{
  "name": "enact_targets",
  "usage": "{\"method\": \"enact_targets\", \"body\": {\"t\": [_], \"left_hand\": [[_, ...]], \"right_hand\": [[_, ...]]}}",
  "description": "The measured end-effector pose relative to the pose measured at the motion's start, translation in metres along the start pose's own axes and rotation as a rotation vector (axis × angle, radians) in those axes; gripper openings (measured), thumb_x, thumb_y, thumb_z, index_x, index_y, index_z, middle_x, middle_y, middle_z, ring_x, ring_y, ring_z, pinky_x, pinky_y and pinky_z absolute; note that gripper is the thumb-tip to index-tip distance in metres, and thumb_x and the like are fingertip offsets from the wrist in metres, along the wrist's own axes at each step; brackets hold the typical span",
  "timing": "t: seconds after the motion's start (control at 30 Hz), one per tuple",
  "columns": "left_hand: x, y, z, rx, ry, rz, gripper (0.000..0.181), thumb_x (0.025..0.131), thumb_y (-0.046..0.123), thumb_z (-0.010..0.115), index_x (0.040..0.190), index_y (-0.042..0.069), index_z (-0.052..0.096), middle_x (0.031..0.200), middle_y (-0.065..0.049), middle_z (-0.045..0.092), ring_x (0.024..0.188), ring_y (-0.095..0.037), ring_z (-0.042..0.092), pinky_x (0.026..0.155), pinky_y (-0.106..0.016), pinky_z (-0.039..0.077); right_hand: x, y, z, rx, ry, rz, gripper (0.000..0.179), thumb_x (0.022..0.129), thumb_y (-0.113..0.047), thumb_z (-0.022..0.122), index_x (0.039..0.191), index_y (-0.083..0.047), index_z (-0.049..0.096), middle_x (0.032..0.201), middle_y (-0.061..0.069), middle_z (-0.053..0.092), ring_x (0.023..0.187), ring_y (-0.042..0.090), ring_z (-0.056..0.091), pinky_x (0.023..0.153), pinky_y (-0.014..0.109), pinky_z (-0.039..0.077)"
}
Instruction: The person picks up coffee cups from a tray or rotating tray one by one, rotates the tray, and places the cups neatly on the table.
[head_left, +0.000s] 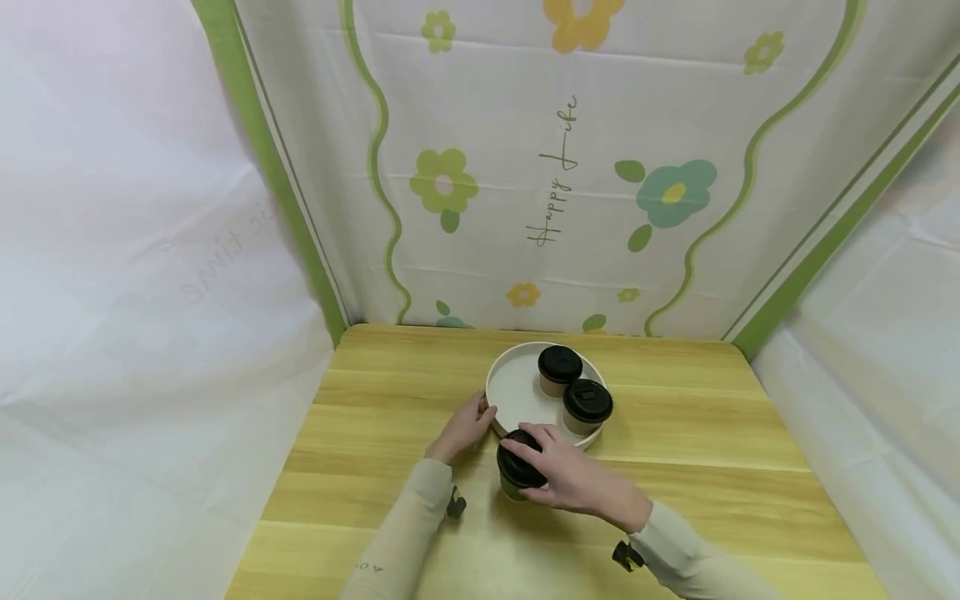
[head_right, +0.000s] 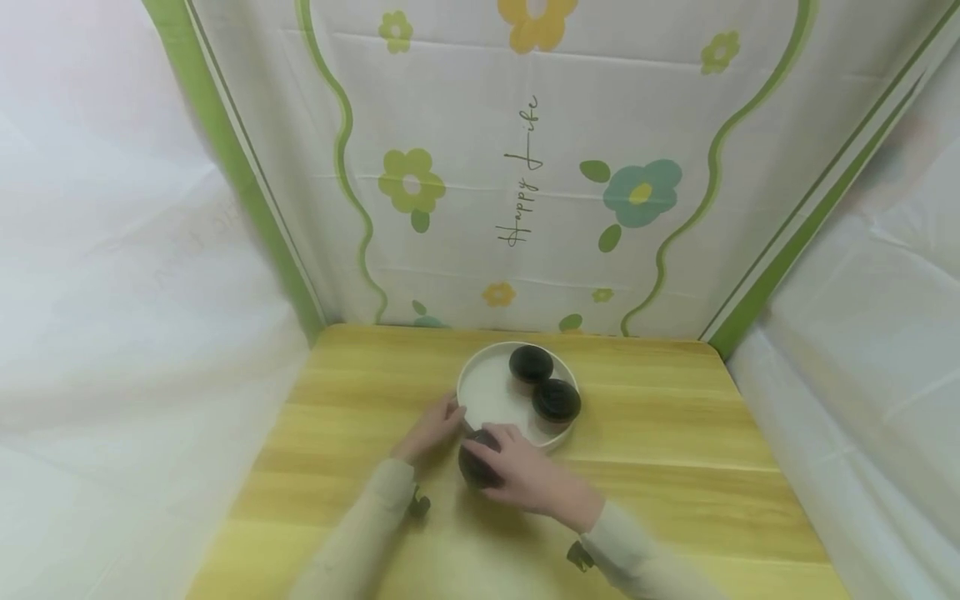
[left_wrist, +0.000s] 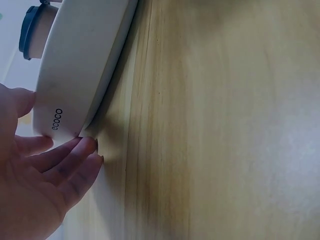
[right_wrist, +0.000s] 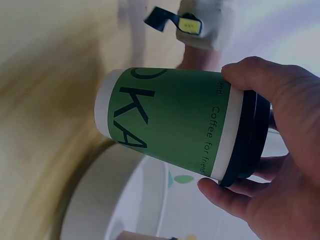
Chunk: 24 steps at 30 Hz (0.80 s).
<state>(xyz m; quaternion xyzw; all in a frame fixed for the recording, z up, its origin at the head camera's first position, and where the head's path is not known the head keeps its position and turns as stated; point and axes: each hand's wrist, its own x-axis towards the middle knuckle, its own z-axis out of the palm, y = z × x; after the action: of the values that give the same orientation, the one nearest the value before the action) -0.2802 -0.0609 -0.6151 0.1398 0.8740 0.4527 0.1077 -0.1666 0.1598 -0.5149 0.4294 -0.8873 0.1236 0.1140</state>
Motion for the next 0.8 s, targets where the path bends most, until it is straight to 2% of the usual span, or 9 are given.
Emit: {"method": "enact_targets", "body": {"t": [0.13,0.37,0.63,0.8], "left_hand": [[-0.001,0.002,-0.001,0.011,0.000,-0.020,0.057,0.104,0.033,0.046,0.150,0.002,0.035,0.118,-0.012,0.065,0.113,-0.026,0.061,0.095,-0.046,0.051],[-0.003,0.005,-0.001,0.000,0.002,0.009,0.055,0.104,0.032,0.046,0.149,0.001,0.037,0.120,-0.012,0.065,0.111,-0.024,0.061,0.094,-0.044,0.052],[-0.005,0.005,0.000,0.003,0.006,0.012,0.055,0.104,0.032,0.046,0.148,0.001,0.038,0.111,-0.009,0.065,0.100,-0.019,0.060,0.088,-0.039,0.051],[-0.005,0.004,0.000,0.010,0.017,0.018,0.054,0.104,0.030,0.046,0.149,0.002,0.037,0.118,-0.011,0.065,0.109,-0.022,0.061,0.093,-0.043,0.051]], "right_hand": [[-0.004,-0.006,0.008,0.033,-0.041,0.005,0.075,0.078,-0.040,0.081,0.142,-0.019,0.051,0.139,0.020,0.050,0.120,0.034,0.053,0.091,0.045,0.054],[-0.012,-0.015,0.022,0.013,-0.112,0.003,0.076,0.081,-0.043,0.078,0.146,-0.025,0.044,0.146,0.015,0.045,0.124,0.030,0.051,0.091,0.042,0.054],[-0.014,-0.019,0.031,0.006,-0.052,-0.005,0.073,0.077,-0.040,0.081,0.141,-0.021,0.051,0.140,0.016,0.048,0.121,0.032,0.052,0.089,0.042,0.055],[-0.014,-0.019,0.034,-0.005,-0.047,-0.007,0.074,0.077,-0.041,0.081,0.142,-0.022,0.050,0.140,0.016,0.047,0.122,0.031,0.051,0.089,0.042,0.055]]}}
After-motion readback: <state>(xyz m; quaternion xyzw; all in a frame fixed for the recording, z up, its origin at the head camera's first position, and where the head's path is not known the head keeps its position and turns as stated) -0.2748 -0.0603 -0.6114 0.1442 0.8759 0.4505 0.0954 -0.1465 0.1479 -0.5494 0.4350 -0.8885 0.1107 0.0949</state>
